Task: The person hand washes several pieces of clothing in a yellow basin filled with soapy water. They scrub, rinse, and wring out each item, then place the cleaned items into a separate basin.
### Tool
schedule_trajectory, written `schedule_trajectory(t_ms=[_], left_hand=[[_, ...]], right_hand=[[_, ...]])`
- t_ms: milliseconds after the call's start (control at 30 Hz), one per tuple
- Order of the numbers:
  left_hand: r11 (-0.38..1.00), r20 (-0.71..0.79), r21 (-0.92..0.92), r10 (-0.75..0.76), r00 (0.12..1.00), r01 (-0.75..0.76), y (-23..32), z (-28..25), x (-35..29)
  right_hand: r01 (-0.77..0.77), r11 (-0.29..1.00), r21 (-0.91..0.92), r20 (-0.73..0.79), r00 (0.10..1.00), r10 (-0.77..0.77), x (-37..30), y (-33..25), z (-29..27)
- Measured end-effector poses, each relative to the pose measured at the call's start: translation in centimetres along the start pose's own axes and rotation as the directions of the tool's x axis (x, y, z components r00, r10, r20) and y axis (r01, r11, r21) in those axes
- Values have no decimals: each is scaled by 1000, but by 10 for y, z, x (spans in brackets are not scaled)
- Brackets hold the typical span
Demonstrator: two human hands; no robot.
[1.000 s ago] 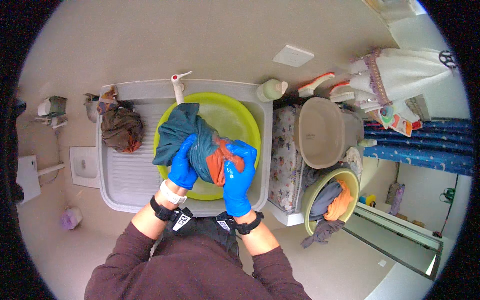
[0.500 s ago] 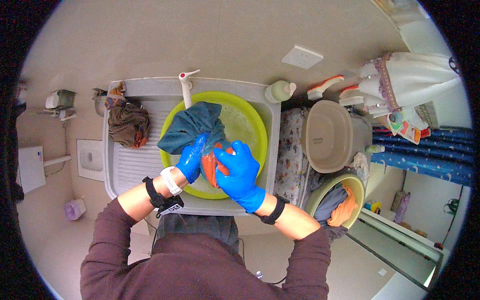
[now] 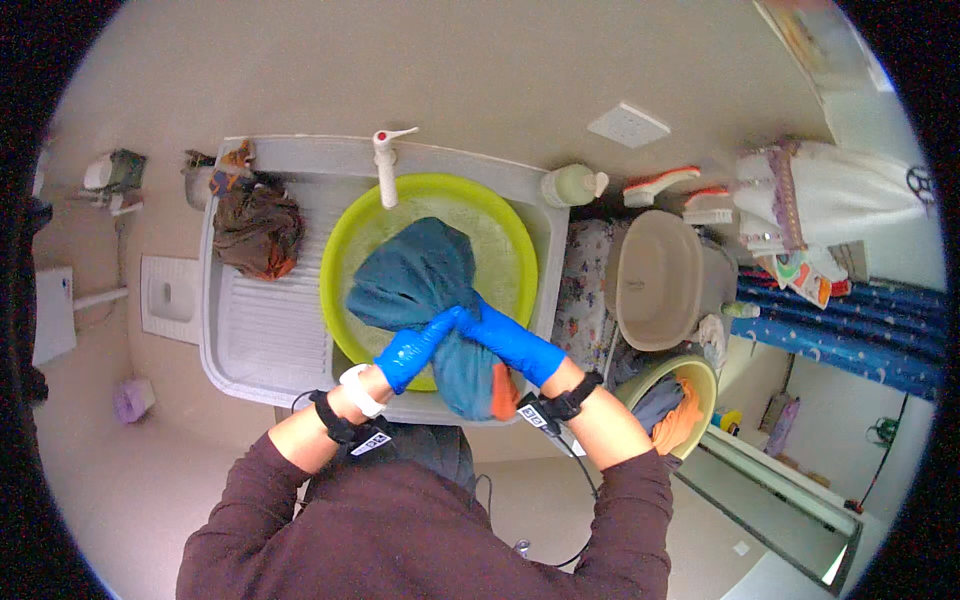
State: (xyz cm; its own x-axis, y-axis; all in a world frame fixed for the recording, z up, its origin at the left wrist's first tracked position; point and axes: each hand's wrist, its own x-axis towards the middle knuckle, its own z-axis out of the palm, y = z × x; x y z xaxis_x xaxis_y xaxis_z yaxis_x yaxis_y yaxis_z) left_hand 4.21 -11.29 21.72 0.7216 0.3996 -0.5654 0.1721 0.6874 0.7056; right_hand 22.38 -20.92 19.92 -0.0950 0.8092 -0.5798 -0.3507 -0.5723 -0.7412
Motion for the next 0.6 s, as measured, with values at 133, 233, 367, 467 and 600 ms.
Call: schedule_trajectory(t_ms=[133,233,367,467,600], left_hand=[[723,216,616,228,950,-313,13,-22,1],[338,345,827,324,881,-449,32,-43,20],[808,476,464,118,871,-363,51,-92,44],[963,152,266,10,988,-51,27,-149,30],[884,441,323,-456,773,337,-61,-154,12]], right_hand=[[-158,985,66,34,987,156,4,0,24],[-283,896,342,19,956,294,-4,7,53],[-176,565,806,15,961,277,-8,11,92],[-21,480,877,-7,998,57,-10,2,118],[240,450,860,-281,959,24,-13,-10,144]])
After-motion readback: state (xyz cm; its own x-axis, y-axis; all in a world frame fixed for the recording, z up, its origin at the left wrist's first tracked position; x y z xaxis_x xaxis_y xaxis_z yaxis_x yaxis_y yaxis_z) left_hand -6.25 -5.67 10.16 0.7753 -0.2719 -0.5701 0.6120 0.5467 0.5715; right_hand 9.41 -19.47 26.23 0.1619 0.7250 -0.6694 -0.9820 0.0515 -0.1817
